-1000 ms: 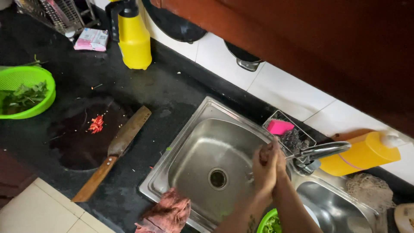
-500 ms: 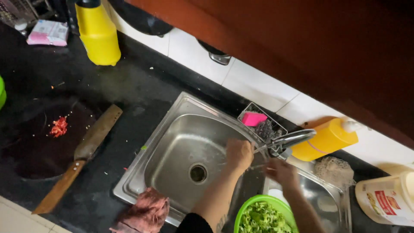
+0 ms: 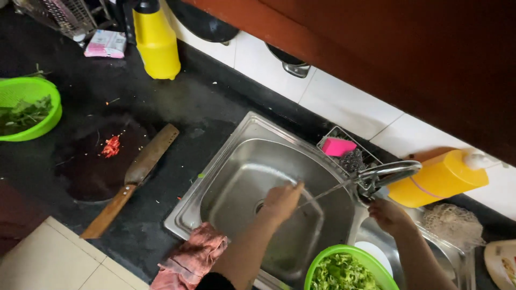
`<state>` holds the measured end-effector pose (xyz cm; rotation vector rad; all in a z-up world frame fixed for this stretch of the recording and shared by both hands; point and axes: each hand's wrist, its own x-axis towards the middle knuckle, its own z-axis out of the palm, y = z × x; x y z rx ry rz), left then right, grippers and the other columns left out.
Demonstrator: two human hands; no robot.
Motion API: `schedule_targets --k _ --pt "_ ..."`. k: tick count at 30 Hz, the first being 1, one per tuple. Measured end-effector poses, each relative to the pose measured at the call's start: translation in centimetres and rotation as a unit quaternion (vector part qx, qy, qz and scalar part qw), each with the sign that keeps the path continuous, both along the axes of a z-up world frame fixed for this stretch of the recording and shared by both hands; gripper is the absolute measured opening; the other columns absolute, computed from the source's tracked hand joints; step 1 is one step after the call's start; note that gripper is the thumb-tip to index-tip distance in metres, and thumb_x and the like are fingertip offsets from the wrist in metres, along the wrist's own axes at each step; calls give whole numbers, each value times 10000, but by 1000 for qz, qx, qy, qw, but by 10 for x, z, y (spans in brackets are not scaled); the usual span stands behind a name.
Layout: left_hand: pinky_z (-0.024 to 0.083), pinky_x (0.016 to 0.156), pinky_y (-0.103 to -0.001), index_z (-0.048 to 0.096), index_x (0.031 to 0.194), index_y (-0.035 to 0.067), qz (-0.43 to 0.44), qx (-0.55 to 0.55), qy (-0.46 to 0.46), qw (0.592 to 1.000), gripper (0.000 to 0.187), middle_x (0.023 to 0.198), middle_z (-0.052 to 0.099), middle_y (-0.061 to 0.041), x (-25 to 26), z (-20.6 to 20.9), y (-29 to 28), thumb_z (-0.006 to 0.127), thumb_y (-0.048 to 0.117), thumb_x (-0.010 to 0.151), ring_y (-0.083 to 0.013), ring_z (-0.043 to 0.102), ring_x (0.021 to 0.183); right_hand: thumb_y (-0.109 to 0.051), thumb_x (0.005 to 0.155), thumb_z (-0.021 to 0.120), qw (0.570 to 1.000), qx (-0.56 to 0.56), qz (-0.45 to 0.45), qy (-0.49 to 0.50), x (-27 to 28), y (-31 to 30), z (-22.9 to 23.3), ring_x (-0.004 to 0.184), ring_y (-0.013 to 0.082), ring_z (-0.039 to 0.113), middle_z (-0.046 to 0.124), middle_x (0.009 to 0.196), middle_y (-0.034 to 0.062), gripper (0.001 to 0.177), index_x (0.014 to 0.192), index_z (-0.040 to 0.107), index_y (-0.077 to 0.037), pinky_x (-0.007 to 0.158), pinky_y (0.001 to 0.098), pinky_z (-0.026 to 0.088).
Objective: Sifting flour from a bag into a large bowl at a mixing station in a bakery.
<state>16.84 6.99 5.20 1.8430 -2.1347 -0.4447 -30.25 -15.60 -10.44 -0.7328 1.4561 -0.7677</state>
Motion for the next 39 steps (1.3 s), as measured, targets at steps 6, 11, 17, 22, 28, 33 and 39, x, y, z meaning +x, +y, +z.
schedule_targets --k 6,11,17,22,28,33,39 --pt "667 815 -508 835 933 85 84 15 -56 995 196 1019 774 -188 30 -58 7 669 137 1022 -394 818 857 -110 1109 643 983 88 -33 -160 -10 -19 -11 896 298 772 736 1030 131 154 1186 724 -3 783 369 652" --pt "642 904 -499 846 813 111 70 38 -9 997 138 738 777 -104 47 -34 23 789 120 938 -325 812 773 -112 1193 548 980 42 -36 -190 -9 -15 -24 1075 259 797 752 1177 100 153 1235 690 -73 958 406 681" --pt "546 1094 -571 761 800 55 99 -13 66 993 583 760 779 -160 44 8 45 513 384 1212 -344 814 797 -148 1016 878 960 13 -229 -163 9 -3 -35 936 343 867 781 1035 130 360 1268 646 -37 865 591 762" --pt "696 837 -600 637 1436 -26 76 59 85 992 343 1186 741 -267 29 42 46 531 116 1142 -472 837 938 -389 1021 832 989 -4 -139 -50 128 118 63 815 242 794 773 955 89 280 1095 746 -134 700 478 655" --pt "671 926 -506 748 1329 185 -90 82 -107 987 299 1241 727 -104 -12 63 48 576 127 1092 -351 801 1042 -336 997 827 999 -14 -30 35 296 215 110 790 196 694 717 870 52 238 937 690 -150 721 436 570" --pt "433 1182 -598 552 1609 -33 -116 -90 26 989 807 1620 570 -302 -5 -85 74 718 214 859 -502 529 1464 -292 978 822 993 2 35 110 364 246 175 769 157 612 671 801 20 276 808 645 -164 738 401 501" --pt "441 568 -602 835 875 100 -95 -5 167 981 114 1057 789 -170 58 60 97 744 169 882 -473 711 707 -534 1012 715 965 -16 103 240 390 249 206 744 173 490 606 723 39 539 680 631 -118 757 449 452"
